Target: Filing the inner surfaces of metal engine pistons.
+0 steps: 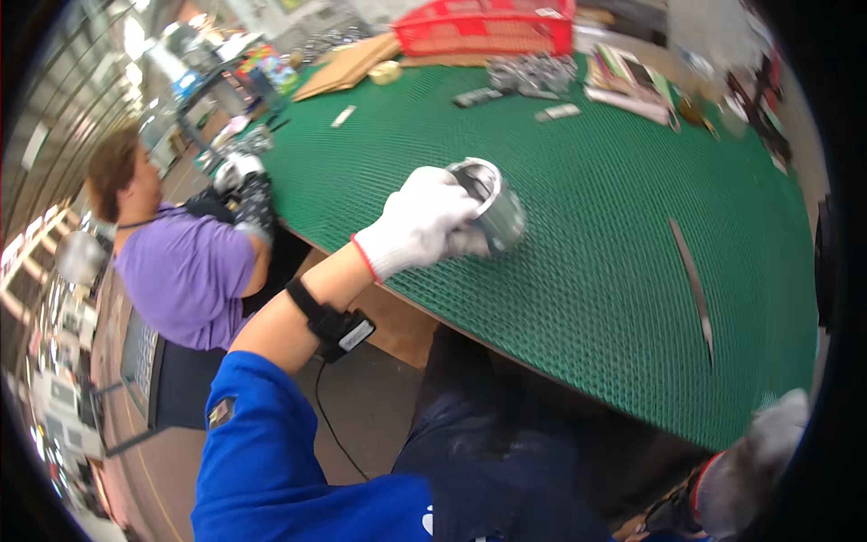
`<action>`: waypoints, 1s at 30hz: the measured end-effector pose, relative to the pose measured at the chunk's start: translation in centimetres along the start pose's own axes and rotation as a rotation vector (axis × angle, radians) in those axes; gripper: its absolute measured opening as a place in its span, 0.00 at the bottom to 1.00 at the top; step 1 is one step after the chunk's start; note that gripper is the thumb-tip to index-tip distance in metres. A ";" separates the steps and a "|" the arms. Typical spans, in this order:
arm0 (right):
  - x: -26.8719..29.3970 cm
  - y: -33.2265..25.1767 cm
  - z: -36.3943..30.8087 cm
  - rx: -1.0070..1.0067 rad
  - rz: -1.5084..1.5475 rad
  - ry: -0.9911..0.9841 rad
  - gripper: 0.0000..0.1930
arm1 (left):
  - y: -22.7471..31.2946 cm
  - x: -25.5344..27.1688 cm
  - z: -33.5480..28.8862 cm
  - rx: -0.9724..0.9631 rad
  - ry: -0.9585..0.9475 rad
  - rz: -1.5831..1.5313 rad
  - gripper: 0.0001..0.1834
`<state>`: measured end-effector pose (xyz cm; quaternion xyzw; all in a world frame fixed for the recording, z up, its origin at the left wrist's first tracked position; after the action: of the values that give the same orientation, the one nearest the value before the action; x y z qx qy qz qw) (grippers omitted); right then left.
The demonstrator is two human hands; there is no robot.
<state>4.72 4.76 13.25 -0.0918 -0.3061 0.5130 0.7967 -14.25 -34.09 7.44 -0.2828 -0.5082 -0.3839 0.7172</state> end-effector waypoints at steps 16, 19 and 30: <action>-10.7 10.4 -8.1 -0.464 -0.592 -0.396 0.17 | 3.6 -6.3 -6.8 0.213 0.358 -0.111 0.24; -10.4 11.3 -8.4 -0.508 -0.566 -0.404 0.17 | 4.1 -8.0 -6.0 0.309 0.397 -0.064 0.20; -10.8 10.5 -5.8 -0.447 -0.584 -0.545 0.13 | 4.0 -7.7 -6.7 0.398 0.493 -0.058 0.22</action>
<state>-2.98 1.10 -0.48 -0.0329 -0.6206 0.1938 0.7590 -8.95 -35.23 -2.02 -0.0207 -0.3919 -0.3544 0.8488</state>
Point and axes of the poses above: each hand's wrist, its own z-axis towards the middle knuckle, its own x-axis out of the back of the hand, y = z × x, the point moved 2 cm from there along z, towards the middle knuckle, and after that the axes turned 14 degrees about -x, right-handed, at the moved point
